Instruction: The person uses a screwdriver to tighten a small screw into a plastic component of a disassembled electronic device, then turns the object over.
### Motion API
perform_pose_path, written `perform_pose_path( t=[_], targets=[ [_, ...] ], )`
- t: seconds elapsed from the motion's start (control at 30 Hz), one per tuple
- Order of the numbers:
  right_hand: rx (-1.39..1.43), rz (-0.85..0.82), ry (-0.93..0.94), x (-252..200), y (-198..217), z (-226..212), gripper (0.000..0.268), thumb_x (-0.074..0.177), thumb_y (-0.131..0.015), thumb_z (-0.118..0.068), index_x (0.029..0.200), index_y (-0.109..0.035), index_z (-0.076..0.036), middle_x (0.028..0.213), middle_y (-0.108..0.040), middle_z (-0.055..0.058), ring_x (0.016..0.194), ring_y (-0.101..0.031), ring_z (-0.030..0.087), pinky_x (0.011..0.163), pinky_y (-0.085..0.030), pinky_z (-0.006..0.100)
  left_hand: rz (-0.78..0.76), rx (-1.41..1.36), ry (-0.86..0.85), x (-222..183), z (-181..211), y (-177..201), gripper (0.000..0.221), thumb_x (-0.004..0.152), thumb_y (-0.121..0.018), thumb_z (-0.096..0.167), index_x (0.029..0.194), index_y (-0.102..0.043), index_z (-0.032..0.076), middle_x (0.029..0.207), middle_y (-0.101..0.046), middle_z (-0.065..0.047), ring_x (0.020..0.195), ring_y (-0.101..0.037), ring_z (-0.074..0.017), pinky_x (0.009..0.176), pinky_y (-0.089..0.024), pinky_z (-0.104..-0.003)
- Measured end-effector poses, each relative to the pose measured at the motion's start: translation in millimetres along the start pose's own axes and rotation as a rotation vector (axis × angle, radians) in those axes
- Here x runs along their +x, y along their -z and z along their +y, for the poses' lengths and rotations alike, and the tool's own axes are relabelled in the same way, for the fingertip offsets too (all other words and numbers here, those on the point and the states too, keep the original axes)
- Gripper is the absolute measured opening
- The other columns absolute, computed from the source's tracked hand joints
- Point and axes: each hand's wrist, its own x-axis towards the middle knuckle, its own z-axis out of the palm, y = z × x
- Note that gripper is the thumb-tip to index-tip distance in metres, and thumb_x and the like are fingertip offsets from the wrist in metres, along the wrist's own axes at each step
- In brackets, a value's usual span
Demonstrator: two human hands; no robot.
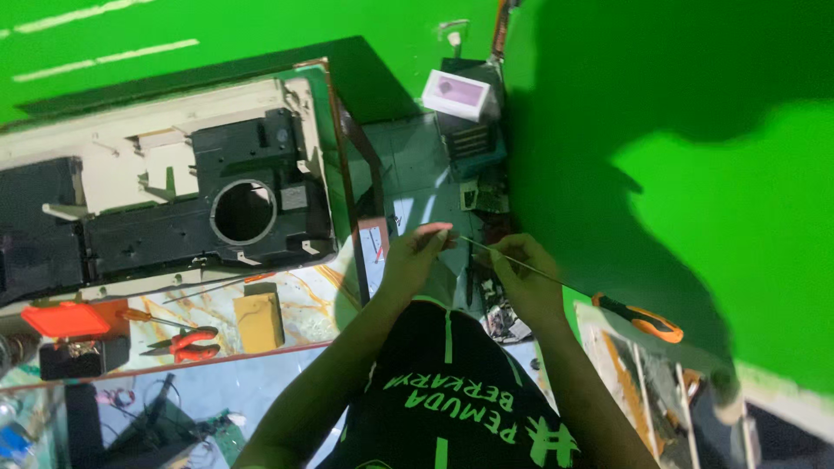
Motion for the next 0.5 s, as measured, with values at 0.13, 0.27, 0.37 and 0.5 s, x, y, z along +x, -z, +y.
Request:
perform_pose_path(
  t=[0.13,0.27,0.37,0.5],
  targets=[
    [-0.141,-0.071,0.008,55.7,-12.9,-13.6,0.019,0.098,-0.066,-0.005,0.115,-0.073,-0.001,0.1,-0.076,0.012,0.088,-0.066,0.014,0.079,-0.052,0.027,0.067,0.099,0.057,38.6,28.4,17.1,0.026,0.099,-0.067,0.014,0.123,-0.072,0.003,0.109,-0.078,-0.012,0.102,-0.074,-0.019,0.094,-0.057,-0.032],
    [-0.066,-0.194,-0.031,104.5,-37.1,-36.4,0.022,0.093,-0.067,-0.007,0.114,-0.074,-0.004,0.104,-0.08,0.011,0.098,-0.077,0.013,0.087,-0.058,0.025,0.038,-0.043,-0.065,63.9,61.4,39.5,0.024,0.101,-0.066,0.011,0.122,-0.069,0.001,0.108,-0.077,-0.013,0.103,-0.072,-0.0174,0.094,-0.056,-0.031],
    [-0.208,-0.138,-0.136,133.7,-58.9,-44.3,0.02,0.095,-0.073,-0.009,0.114,-0.076,-0.002,0.103,-0.081,0.015,0.074,-0.063,0.021,0.062,-0.049,0.03,0.033,-0.134,-0.162,84.8,73.7,60.5,0.022,0.101,-0.066,0.009,0.121,-0.068,-0.001,0.11,-0.076,-0.014,0.103,-0.073,-0.0173,0.096,-0.058,-0.031],
    [-0.102,-0.228,0.031,169.9,-85.0,-44.2,0.018,0.096,-0.07,-0.006,0.112,-0.069,0.002,0.106,-0.078,0.017,0.099,-0.076,0.02,0.081,-0.061,0.03,0.196,-0.116,-0.135,96.4,82.6,82.7,0.023,0.101,-0.065,0.007,0.121,-0.069,-0.005,0.109,-0.077,-0.018,0.1,-0.074,-0.0188,0.092,-0.058,-0.031]
  ],
)
